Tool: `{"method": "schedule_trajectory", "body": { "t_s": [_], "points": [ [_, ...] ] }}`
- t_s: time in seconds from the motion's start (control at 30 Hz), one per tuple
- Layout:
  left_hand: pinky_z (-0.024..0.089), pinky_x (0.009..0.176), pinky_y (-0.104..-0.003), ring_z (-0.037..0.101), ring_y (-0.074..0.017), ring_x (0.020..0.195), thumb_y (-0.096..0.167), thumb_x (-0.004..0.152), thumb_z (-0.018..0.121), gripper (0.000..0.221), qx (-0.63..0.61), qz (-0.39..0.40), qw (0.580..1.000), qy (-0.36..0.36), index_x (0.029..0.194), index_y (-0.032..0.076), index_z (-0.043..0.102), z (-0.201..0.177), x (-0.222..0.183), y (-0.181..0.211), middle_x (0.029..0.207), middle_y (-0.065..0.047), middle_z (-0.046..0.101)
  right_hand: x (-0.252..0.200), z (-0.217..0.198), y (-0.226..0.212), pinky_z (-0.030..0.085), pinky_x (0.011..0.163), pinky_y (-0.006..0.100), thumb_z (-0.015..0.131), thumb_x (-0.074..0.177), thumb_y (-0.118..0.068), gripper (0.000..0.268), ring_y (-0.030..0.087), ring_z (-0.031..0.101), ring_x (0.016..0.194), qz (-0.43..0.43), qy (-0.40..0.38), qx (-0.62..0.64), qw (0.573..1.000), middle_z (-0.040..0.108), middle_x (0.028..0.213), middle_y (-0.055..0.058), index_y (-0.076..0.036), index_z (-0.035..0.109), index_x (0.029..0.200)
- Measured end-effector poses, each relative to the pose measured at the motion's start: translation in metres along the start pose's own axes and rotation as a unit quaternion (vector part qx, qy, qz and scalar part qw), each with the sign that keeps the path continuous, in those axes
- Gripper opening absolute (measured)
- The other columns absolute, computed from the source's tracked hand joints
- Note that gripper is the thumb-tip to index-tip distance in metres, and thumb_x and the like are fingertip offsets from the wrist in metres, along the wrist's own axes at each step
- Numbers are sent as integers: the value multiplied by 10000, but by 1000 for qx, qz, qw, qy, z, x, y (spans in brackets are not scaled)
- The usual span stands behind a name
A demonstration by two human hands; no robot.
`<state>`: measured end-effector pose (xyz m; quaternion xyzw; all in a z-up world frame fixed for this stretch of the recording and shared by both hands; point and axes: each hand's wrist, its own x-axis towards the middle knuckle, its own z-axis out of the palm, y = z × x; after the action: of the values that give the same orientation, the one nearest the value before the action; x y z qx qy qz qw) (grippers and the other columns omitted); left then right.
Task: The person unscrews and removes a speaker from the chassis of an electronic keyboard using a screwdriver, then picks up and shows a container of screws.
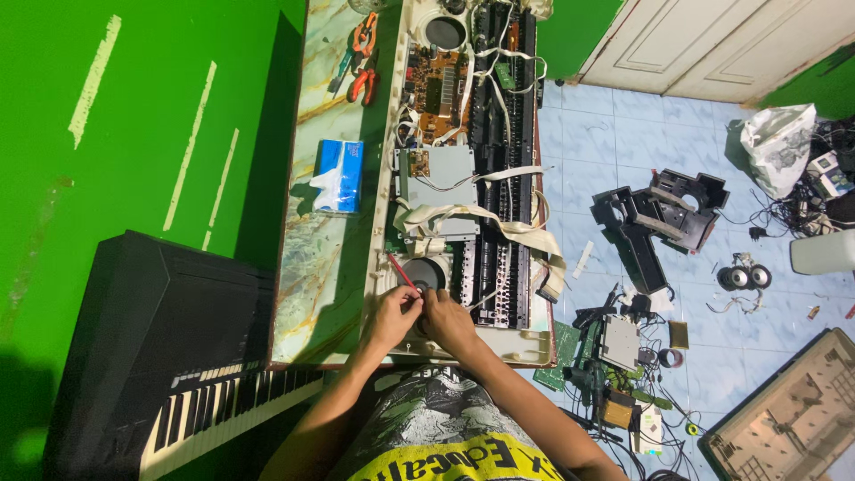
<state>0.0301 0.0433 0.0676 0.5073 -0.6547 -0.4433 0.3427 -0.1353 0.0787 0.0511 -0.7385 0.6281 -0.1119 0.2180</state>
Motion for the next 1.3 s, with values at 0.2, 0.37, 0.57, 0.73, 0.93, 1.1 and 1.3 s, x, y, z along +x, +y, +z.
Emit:
{"method": "schedule_trajectory", "body": {
  "t_s": [0.2,0.37,0.57,0.73,0.93,1.1,1.3],
  "points": [
    [579,756,-314,750,-226,830,144,896,764,197,-15,74,997,23,1015,-9,732,-6,-1,-9,936,-146,777,7,-29,-27,561,713,464,731,897,-192,252,382,690,883,11,62,2,998,671,943,186,-32,605,1046],
    [542,668,-282,713,-132,764,198,907,744,224,-130,-66,989,11,1041,20,746,-12,9,-21,867,-84,784,10,-87,-54,574,727,395,749,891,-125,313,305,716,827,-54,95,233,966,706,1031,152,-36,676,1181],
    [520,706,-291,660,-140,775,189,925,771,209,-123,-38,990,-61,936,-19,779,-25,20,-26,848,-103,726,9,-83,-51,559,661,380,761,905,-127,227,298,710,777,-52,137,233,961,714,925,146,-33,730,1109],
    [548,725,-299,708,-183,799,191,922,751,216,-87,1,990,-109,992,-13,770,-29,26,-7,903,-110,722,-5,-77,-48,579,686,371,731,925,-137,184,309,722,793,1,162,259,952,709,936,143,-22,714,1067],
    [559,859,-377,719,-279,1020,173,895,726,311,27,90,989,-115,1177,43,709,-13,12,71,1154,-123,709,-41,-111,-23,550,907,409,724,891,-107,161,363,690,1094,0,252,218,943,694,1185,158,-24,684,1023],
    [486,1041,-439,583,-364,1278,162,884,740,382,80,218,968,-98,1247,54,687,58,12,128,1409,-153,586,-97,-160,38,521,983,424,723,862,-118,152,381,632,1232,13,320,159,934,637,1367,174,-42,692,990],
    [480,1064,-434,588,-361,1292,170,885,750,415,60,275,949,-139,1277,57,674,188,9,191,1417,-150,594,-207,-218,137,542,699,417,704,868,-172,153,315,734,947,264,308,244,881,651,1412,51,-80,706,990]
  ]
}}
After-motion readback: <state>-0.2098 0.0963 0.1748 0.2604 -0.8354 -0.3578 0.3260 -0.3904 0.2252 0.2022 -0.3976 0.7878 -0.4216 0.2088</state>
